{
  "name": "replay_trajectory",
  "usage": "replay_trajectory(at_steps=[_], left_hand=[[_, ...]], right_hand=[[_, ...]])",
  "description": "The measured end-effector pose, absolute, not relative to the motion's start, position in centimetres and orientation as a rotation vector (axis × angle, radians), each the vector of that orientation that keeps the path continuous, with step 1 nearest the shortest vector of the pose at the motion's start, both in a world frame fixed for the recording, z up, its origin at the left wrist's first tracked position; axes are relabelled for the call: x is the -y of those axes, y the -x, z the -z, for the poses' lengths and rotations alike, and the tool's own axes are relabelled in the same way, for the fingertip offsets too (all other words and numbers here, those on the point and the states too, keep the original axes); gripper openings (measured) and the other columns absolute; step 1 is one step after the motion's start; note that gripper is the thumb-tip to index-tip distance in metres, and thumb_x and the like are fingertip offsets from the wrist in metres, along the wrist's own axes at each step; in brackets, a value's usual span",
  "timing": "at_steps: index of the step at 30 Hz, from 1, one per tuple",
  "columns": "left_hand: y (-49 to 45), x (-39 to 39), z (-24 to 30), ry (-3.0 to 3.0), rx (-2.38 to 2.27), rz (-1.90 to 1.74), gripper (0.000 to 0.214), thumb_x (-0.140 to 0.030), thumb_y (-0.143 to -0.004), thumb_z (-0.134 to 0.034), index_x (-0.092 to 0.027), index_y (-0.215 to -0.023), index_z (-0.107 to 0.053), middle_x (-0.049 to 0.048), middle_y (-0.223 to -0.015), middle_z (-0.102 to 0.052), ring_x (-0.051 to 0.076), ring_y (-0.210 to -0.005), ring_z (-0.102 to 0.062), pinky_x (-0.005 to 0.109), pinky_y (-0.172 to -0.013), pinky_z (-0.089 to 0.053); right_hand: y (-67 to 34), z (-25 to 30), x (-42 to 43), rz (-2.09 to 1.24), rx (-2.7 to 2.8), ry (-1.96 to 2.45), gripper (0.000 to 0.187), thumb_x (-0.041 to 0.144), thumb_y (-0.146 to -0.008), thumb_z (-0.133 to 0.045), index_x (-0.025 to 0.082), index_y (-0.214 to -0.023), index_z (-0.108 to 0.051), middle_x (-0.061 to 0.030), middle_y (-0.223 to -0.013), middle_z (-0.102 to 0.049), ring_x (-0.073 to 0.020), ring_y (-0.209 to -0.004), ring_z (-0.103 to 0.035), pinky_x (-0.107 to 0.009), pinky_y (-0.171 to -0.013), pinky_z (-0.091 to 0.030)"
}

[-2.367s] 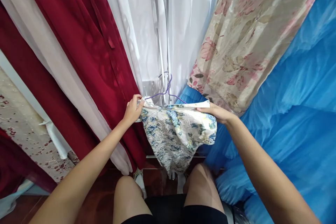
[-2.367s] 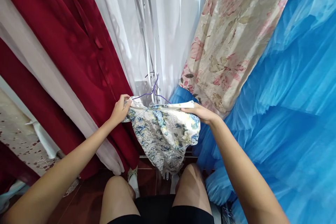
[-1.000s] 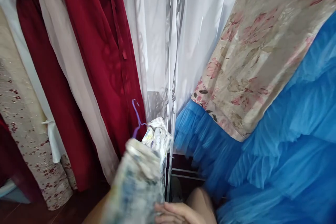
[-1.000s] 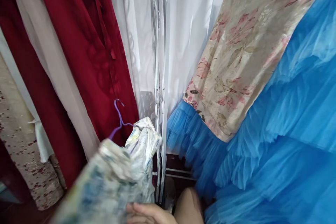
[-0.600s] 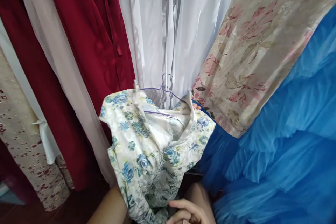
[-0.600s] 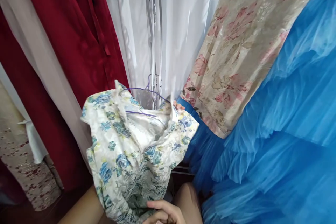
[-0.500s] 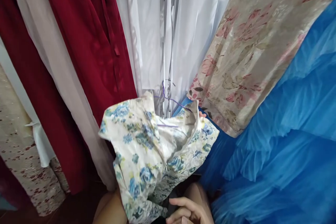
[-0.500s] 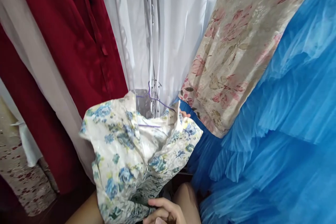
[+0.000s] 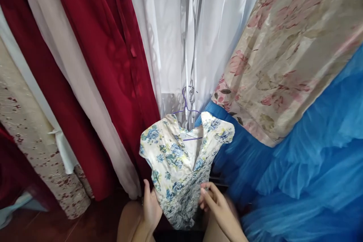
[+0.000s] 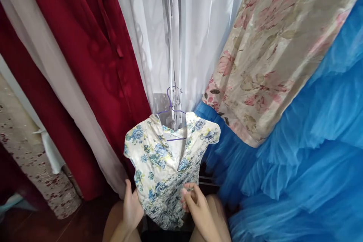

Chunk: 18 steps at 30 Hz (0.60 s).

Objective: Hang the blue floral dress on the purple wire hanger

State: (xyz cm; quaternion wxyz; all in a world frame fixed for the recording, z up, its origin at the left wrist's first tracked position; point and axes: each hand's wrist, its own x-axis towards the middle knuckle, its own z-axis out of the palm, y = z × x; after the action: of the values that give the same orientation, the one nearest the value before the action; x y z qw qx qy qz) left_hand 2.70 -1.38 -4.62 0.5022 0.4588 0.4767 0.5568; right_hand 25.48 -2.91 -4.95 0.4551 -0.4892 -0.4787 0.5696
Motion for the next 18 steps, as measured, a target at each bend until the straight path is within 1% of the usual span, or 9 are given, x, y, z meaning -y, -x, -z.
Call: replay_trajectory(at_steps=[2,4,5,8,11,13,14,16,18], left_hand=[[-2.5,2.4,4.8,-0.788,-1.115,-1.377,0.054,-0.064,-0.083,-0.063,-0.020,-0.114,-0.070,0.0125,-0.112,-0.074,0.030,-0.117,-0.065,0.044,-0.106,-0.047],[-2.7,3.0,4.8,-0.568,-1.081,-1.354,0.055,-0.049,-0.073,-0.081,-0.019,-0.117,-0.069,0.0130,-0.118,-0.072,0.033,-0.121,-0.062,0.045,-0.109,-0.044],[-3.0,3.2,4.6,-0.546,-1.077,-1.332,0.055,-0.042,-0.071,-0.084,-0.018,-0.118,-0.068,0.0139,-0.119,-0.071,0.034,-0.121,-0.062,0.045,-0.109,-0.044],[-3.6,3.0,4.5,-0.648,-1.115,-1.355,0.053,-0.042,-0.076,-0.080,-0.016,-0.120,-0.065,0.0167,-0.122,-0.069,0.035,-0.122,-0.061,0.046,-0.106,-0.046],[-4.1,2.4,5.2,-0.890,-1.373,-1.788,0.058,-0.044,-0.081,-0.073,-0.020,-0.130,-0.053,0.0150,-0.136,-0.058,0.033,-0.129,-0.053,0.047,-0.109,-0.041],[-5.0,2.1,6.0,-1.170,-1.521,-1.979,0.054,-0.040,-0.084,-0.069,-0.022,-0.131,-0.050,0.0141,-0.141,-0.051,0.031,-0.134,-0.047,0.048,-0.113,-0.035],[-5.7,1.9,6.4,-1.331,-1.528,-1.934,0.051,-0.037,-0.086,-0.067,-0.023,-0.131,-0.050,0.0141,-0.141,-0.051,0.030,-0.133,-0.047,0.048,-0.114,-0.034],[-7.4,1.4,6.9,-1.551,-1.428,-1.680,0.043,-0.034,-0.090,-0.063,-0.022,-0.129,-0.052,0.0141,-0.133,-0.056,0.028,-0.125,-0.054,0.044,-0.107,-0.041],[-9.1,0.8,7.0,-1.577,-1.332,-1.487,0.030,-0.034,-0.093,-0.057,-0.020,-0.119,-0.056,0.0122,-0.113,-0.065,0.025,-0.104,-0.063,0.038,-0.091,-0.050]], right_hand=[[-24.3,4.8,0.9,-1.334,1.248,1.220,0.045,0.061,-0.088,-0.059,0.022,-0.109,-0.057,-0.0023,-0.075,-0.067,-0.0201,-0.066,-0.060,-0.029,-0.059,-0.045],[-23.1,4.6,-0.9,-1.263,1.331,1.200,0.039,0.059,-0.089,-0.058,0.021,-0.098,-0.057,-0.0007,-0.069,-0.063,-0.0191,-0.063,-0.058,-0.029,-0.059,-0.043],[-22.6,4.6,-1.7,-1.228,1.365,1.186,0.037,0.058,-0.090,-0.057,0.021,-0.090,-0.056,0.0002,-0.065,-0.060,-0.0186,-0.061,-0.056,-0.029,-0.060,-0.042],[-21.9,4.5,-2.7,-1.147,1.400,1.165,0.039,0.056,-0.090,-0.057,0.021,-0.074,-0.052,0.0021,-0.056,-0.054,-0.0163,-0.056,-0.051,-0.028,-0.057,-0.038],[-22.2,4.4,-2.2,-1.147,1.335,1.179,0.041,0.055,-0.086,-0.062,0.021,-0.067,-0.051,0.0029,-0.051,-0.050,-0.0137,-0.049,-0.045,-0.027,-0.053,-0.032],[-22.5,4.1,-1.4,-1.195,1.281,1.188,0.044,0.056,-0.083,-0.065,0.021,-0.062,-0.050,0.0035,-0.047,-0.048,-0.0116,-0.044,-0.040,-0.026,-0.049,-0.029],[-22.5,3.8,-1.0,-1.236,1.269,1.183,0.044,0.056,-0.081,-0.066,0.021,-0.061,-0.049,0.0035,-0.045,-0.048,-0.0108,-0.042,-0.038,-0.026,-0.047,-0.027],[-22.2,3.1,-0.4,-1.326,1.265,1.158,0.043,0.054,-0.080,-0.067,0.021,-0.060,-0.050,0.0029,-0.043,-0.050,-0.0099,-0.039,-0.036,-0.025,-0.045,-0.025],[-21.7,2.1,-0.3,-1.390,1.270,1.130,0.039,0.051,-0.079,-0.069,0.020,-0.061,-0.053,0.0020,-0.043,-0.053,-0.0096,-0.038,-0.037,-0.024,-0.044,-0.025]])
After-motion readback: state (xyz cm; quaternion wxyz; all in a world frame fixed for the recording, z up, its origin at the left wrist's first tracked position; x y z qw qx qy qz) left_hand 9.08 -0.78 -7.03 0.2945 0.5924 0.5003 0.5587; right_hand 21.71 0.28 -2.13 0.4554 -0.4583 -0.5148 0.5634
